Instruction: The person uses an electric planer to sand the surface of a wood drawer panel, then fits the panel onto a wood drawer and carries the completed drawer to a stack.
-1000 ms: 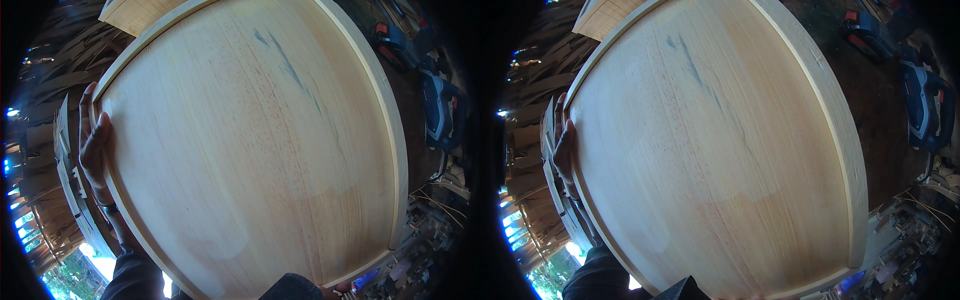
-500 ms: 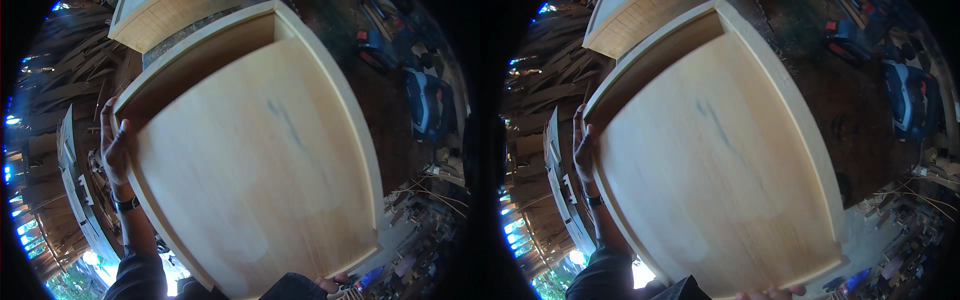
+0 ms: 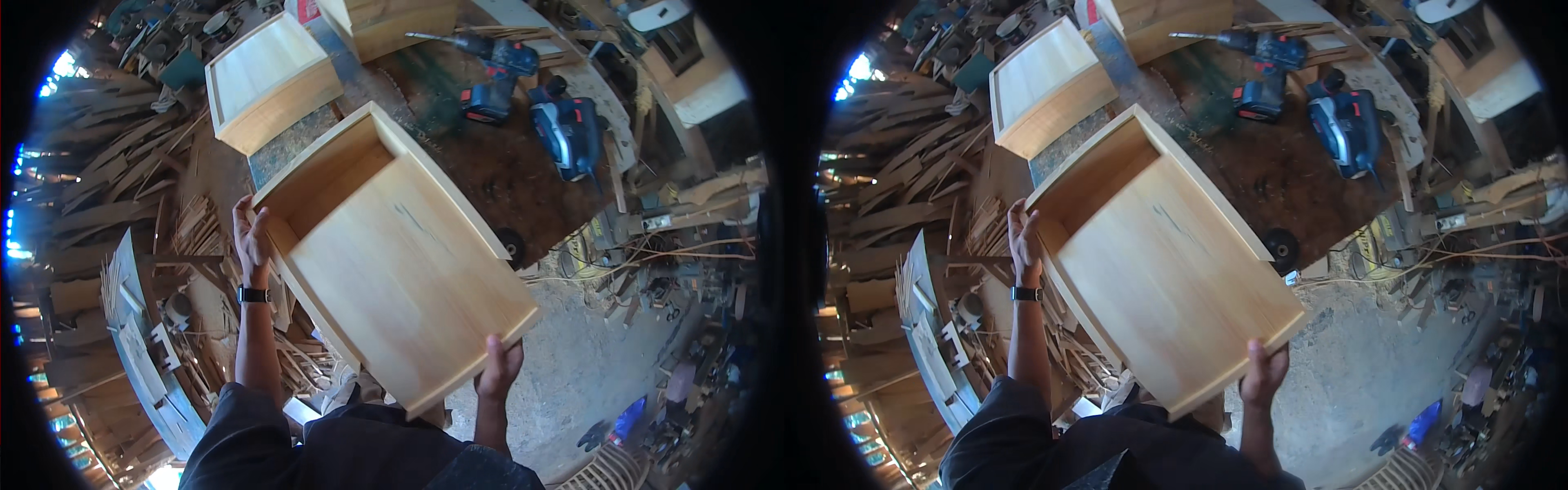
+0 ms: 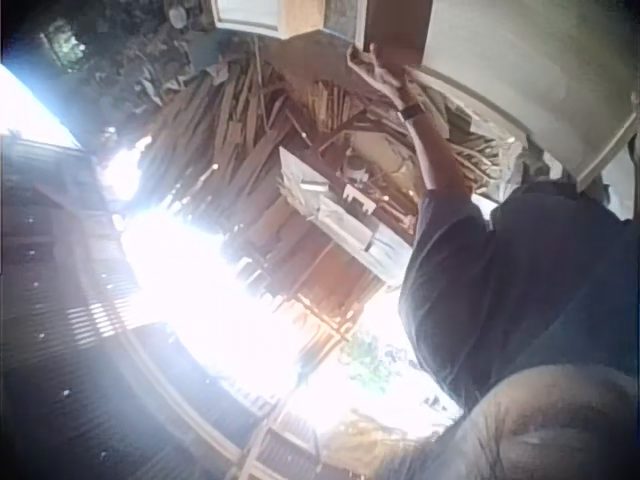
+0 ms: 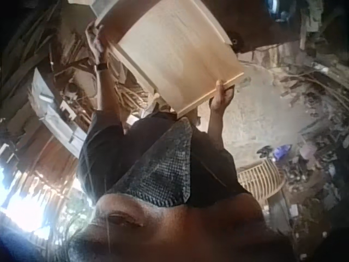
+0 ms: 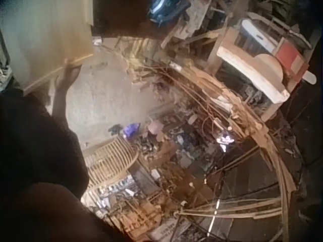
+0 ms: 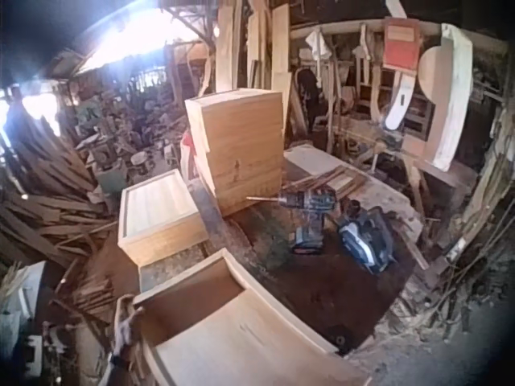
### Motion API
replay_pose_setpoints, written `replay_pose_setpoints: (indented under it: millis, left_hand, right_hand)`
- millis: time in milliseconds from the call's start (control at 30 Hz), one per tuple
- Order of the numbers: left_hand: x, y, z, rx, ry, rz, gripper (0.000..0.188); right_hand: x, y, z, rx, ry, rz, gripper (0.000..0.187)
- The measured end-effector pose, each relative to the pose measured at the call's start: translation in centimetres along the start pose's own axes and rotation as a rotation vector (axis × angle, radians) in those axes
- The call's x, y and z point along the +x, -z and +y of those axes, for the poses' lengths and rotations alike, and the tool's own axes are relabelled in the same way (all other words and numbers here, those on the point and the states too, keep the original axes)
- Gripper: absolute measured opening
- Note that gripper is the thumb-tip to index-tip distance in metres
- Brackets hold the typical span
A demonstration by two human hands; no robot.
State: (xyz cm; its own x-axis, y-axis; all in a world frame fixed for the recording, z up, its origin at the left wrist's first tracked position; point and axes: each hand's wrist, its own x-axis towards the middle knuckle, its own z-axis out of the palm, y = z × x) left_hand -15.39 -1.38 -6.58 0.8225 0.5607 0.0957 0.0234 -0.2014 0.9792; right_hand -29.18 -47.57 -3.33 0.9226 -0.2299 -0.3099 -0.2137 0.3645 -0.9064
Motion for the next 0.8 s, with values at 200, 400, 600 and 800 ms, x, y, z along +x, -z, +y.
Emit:
replay_pose_setpoints:
  millis: [200,400,600,800]
  left_hand:
    - [0.6,-0.1,-1.3,-0.072,-0.002,0.001,0.039]
    - [-0.2,0.2,-1.7,0.206,-0.025,0.216,0.064]
    - [-11.6,-3.6,6.1,0.143,-0.029,0.254,0.065]
    - [-23.0,-1.3,9.4,-0.496,0.297,-0.173,0.056]
  right_hand:
    - [-7.3,17.5,-0.3,-0.05,-0.033,0.438,0.061]
    - [-14.7,23.2,-8.8,0.078,0.097,0.354,0.069]
    - [-12.2,15.2,-2.9,0.323,0.091,0.625,0.052]
    - [-7.9,-5.9,1.0,0.727,0.098,0.24,0.048]
